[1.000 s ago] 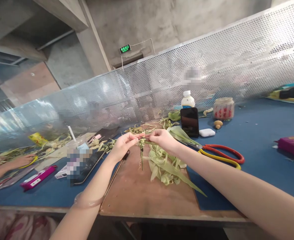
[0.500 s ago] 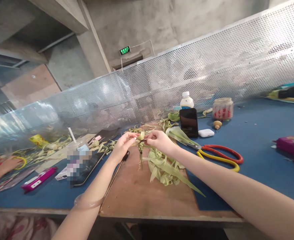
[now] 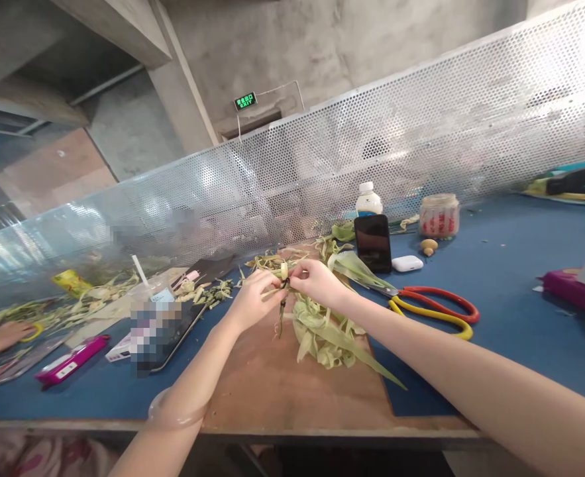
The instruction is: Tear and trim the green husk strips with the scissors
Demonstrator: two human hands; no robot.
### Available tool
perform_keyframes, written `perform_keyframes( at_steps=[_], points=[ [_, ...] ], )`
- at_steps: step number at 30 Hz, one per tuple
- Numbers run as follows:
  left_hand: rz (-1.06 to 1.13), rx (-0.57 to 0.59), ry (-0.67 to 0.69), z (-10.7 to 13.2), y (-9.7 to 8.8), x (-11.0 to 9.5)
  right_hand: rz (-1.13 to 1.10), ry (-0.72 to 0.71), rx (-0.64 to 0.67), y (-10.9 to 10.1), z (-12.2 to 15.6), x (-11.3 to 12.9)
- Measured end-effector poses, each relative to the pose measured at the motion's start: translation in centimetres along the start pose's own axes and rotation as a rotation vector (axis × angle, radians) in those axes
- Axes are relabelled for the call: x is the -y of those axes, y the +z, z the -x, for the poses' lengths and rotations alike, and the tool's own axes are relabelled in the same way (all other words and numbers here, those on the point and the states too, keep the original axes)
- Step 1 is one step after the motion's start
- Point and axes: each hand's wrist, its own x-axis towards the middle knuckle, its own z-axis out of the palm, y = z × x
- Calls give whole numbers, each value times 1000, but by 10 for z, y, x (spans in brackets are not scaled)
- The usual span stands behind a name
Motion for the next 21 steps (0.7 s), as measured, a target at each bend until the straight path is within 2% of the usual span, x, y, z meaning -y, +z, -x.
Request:
perform_keyframes(
  at_steps=[9,17,21],
  points=[
    [-74,-57,61,1,0,4,62,25,-43,-4,0,8],
    [-111,-150,62,0,2,8,46,45,-63,-4,0,4],
    [-88,-143,50,0,4,10,-30,98,7,-5,0,5]
  ],
)
